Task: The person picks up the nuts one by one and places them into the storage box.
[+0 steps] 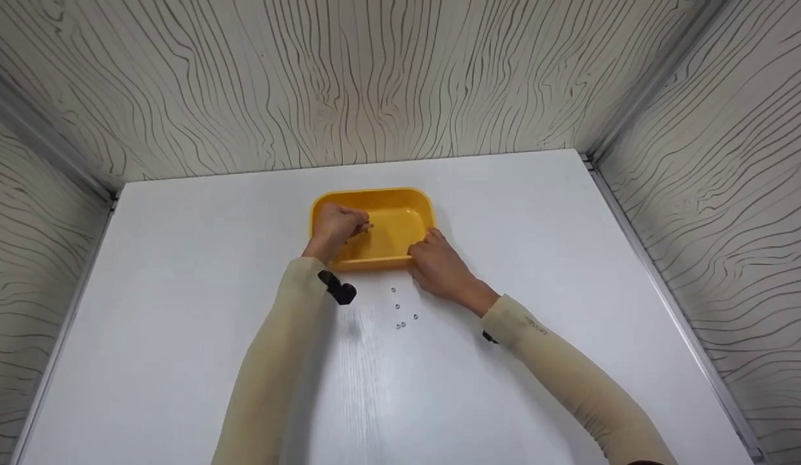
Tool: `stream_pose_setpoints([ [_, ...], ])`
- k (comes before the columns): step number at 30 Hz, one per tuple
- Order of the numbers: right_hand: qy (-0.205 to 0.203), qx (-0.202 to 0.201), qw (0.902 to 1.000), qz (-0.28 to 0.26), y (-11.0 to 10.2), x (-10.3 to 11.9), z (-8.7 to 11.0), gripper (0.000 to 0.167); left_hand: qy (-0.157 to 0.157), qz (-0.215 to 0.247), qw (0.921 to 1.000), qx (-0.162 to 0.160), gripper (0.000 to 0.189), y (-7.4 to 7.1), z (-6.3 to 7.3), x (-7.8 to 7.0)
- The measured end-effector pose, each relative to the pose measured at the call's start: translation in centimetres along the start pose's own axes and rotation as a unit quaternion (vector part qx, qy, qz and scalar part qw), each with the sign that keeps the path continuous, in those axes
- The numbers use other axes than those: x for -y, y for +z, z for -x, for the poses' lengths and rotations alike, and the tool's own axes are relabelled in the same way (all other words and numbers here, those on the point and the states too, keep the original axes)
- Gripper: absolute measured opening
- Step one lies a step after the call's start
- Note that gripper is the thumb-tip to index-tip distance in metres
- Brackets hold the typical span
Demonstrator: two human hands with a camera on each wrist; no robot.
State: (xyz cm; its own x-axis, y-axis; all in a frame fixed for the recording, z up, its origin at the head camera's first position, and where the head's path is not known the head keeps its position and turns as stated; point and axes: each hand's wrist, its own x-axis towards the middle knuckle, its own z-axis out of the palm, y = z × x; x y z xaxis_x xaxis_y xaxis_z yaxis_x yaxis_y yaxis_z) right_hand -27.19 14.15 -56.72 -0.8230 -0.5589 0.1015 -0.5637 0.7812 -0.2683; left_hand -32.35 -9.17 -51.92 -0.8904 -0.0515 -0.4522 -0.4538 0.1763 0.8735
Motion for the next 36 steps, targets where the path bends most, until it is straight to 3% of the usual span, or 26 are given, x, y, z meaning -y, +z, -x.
stream_pose_setpoints([
  [10, -0.001, -0.006, 1.0000, 0.001, 0.2, 0.0, 0.0, 0.017, -0.039, -0.038, 0.9977, -0.040, 0.013, 0.8, -1.1, 0.1],
  [22, 0.001, -0.004, 1.0000, 0.006, 0.3, 0.0, 0.1, 0.016, -0.049, -0.067, 0.9948, -0.059, 0.014, 1.0, -1.6, 0.7],
  [27, 0.009, 0.005, 0.9999, 0.003, 0.3, 0.0, 0.0, 0.017, -0.001, -0.115, 0.9918, -0.056, 0.022, 0.6, -1.1, 0.1],
  [32, 0.010, 0.007, 0.9999, 0.004, 0.2, 0.1, -0.1, 0.018, 0.069, -0.184, 0.9795, -0.045, 0.023, 0.4, 0.6, -1.1],
  [36, 0.014, 0.007, 0.9999, -0.001, 0.1, 0.2, -0.1, 0.019, 0.123, -0.210, 0.9694, -0.033, 0.022, 0.4, 2.3, -1.7],
])
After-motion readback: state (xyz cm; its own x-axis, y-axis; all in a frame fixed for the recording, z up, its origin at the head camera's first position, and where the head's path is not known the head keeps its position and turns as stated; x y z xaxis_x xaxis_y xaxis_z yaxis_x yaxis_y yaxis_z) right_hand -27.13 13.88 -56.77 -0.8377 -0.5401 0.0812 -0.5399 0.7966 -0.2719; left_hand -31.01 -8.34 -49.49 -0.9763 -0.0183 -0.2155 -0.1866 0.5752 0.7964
